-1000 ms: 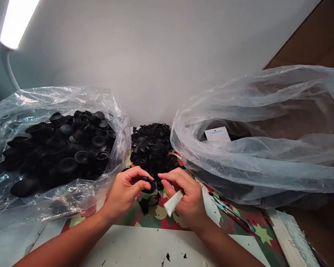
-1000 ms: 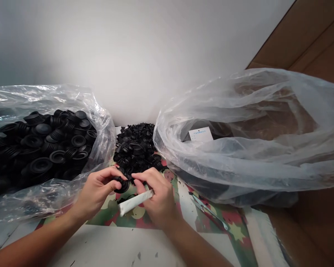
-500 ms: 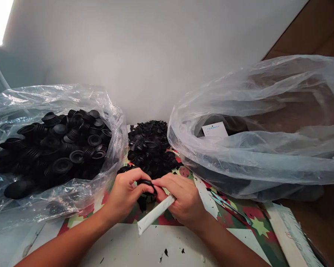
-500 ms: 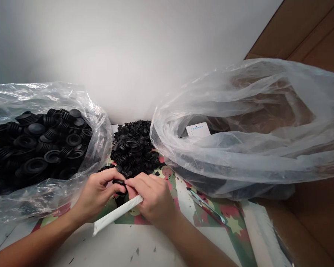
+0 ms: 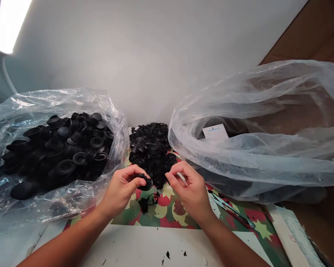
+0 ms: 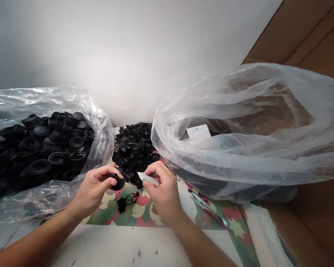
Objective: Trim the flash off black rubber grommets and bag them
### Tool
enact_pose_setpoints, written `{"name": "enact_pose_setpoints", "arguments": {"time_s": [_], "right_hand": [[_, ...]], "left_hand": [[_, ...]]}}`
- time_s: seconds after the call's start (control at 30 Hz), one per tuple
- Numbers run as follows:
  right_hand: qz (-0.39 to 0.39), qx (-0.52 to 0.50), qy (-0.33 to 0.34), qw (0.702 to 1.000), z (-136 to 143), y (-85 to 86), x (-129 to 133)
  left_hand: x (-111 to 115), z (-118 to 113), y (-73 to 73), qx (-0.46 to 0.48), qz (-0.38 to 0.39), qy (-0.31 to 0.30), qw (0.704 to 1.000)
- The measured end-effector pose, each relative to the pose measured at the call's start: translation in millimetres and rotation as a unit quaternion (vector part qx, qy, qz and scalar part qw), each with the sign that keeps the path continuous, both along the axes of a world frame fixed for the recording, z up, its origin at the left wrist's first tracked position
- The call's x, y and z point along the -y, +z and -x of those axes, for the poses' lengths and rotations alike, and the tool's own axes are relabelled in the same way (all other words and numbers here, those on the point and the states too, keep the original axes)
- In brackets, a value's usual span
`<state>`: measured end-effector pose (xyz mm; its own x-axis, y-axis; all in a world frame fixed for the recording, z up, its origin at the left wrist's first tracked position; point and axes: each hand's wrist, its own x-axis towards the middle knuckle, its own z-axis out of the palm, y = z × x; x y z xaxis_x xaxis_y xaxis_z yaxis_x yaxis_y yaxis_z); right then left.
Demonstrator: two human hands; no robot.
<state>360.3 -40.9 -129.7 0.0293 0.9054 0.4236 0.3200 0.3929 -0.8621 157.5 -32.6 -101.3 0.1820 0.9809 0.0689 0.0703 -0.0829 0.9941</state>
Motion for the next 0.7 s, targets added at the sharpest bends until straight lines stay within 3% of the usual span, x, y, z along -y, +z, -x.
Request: {"name": "enact_pose_setpoints", "arguments": {"time_s": [0.23, 0.43, 0.5, 0.7], "right_hand": [[-0.040, -0.071, 0.031, 0.996, 4, 10.4, 13], [0.068, -0.115, 0.081, 0.988, 11, 3.8, 21], [0.068, -0.131, 0.090, 0.985, 13, 2.0, 22], [0.029, -0.056, 0.108, 0.992, 13, 7.0, 23]], "left_hand": [[-1, -3, -4.8, -0.059, -0.056, 0.014, 0.997], [1, -5, -10.1, -0.104, -0.088, 0.022, 0.990], [2, -5, -10.5, -0.122, -0.095, 0.022, 0.988], [4, -6, -10.4, -0.148, -0.124, 0.018, 0.981]]}}
